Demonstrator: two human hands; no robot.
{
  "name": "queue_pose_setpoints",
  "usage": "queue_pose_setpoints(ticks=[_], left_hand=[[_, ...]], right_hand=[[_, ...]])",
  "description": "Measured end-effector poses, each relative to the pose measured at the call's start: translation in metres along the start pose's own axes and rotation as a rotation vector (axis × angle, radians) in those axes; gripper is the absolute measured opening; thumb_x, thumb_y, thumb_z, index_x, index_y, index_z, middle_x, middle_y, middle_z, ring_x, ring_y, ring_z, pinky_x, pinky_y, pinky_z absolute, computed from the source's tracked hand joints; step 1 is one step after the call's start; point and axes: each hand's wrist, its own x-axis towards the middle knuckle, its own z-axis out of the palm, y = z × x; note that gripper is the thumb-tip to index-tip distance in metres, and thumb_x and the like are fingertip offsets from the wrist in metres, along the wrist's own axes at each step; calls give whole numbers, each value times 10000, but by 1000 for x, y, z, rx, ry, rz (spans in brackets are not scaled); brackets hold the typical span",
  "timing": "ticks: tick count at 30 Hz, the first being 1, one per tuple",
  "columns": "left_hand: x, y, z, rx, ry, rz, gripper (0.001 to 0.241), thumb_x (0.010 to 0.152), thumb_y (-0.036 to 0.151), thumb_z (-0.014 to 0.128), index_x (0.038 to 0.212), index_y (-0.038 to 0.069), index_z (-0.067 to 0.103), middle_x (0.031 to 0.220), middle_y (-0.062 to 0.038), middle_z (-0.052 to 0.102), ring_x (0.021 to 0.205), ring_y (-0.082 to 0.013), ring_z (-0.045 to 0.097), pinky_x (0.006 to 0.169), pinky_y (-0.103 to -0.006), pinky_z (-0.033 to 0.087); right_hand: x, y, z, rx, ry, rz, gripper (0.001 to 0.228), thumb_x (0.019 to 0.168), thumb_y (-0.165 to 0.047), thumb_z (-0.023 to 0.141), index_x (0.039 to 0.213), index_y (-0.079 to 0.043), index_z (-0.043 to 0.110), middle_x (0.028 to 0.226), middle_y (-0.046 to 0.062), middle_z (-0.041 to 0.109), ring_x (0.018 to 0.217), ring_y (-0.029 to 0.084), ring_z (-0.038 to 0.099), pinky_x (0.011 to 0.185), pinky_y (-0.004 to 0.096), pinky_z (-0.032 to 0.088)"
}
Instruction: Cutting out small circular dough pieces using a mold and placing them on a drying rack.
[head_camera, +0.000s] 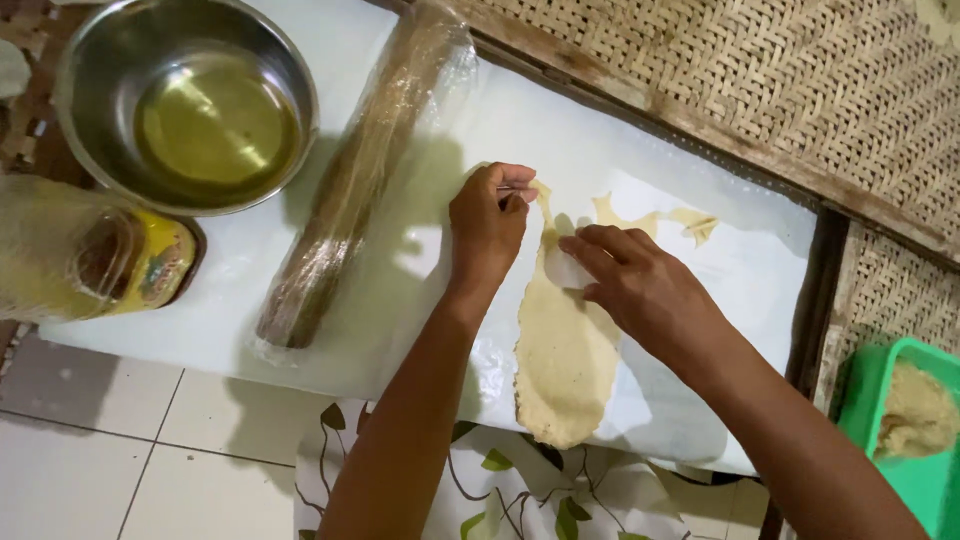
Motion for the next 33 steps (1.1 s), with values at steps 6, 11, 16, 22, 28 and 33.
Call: queue_pose_setpoints(ticks=[6,11,16,22,28,33], left_hand=[[1,-1,2,10,34,55,254,870,-120,546,1063,-9,670,1049,-111,724,975,-192,780,857,-294,604],[1,-3,3,29,22,32,271,865,-128,538,1066,-4,670,1060,-109,730,982,-189,786,846,-300,595],[1,-4,4,26,10,16,283,866,-127,542,1081,5,669,1065,-106,735,987,-186,786,860,-294,593],[-1,0,2,-6,15,5,287,866,-127,535,1083,11,664,1053,-104,730,999,-184,784,853,-292,589],[5,-20,3,73,14,108,265,842,-101,586,1063,-1,691,1037,-117,733,959,-191,784,856,-288,600],[8,-22,1,-11,27,160,241,841,-73,578,1048,-17,689,992,-118,751,931,-197,791,815,-307,615]], right_hand=[[6,10,3,-73,-153,40,600,839,-343,753,1338,-42,609,1245,106,667,1083,283,658,855,381,575],[3,16,11,-181,-195,-27,600,850,-369,704,1344,-44,604,1342,126,637,1085,290,656,834,379,576],[2,16,10,-162,-100,-91,638,813,-342,696,1379,-61,605,1372,145,625,1150,300,648,855,378,575],[12,8,-1,-91,-207,32,629,842,-355,714,1373,-44,585,1323,135,652,1074,300,676,818,403,575],[12,16,2,-51,-222,204,734,785,-502,771,1338,-50,602,1189,135,698,971,340,706,800,431,574],[9,47,-17,277,-171,324,653,753,-397,851,1311,-129,643,1140,123,734,983,293,733,825,413,609]])
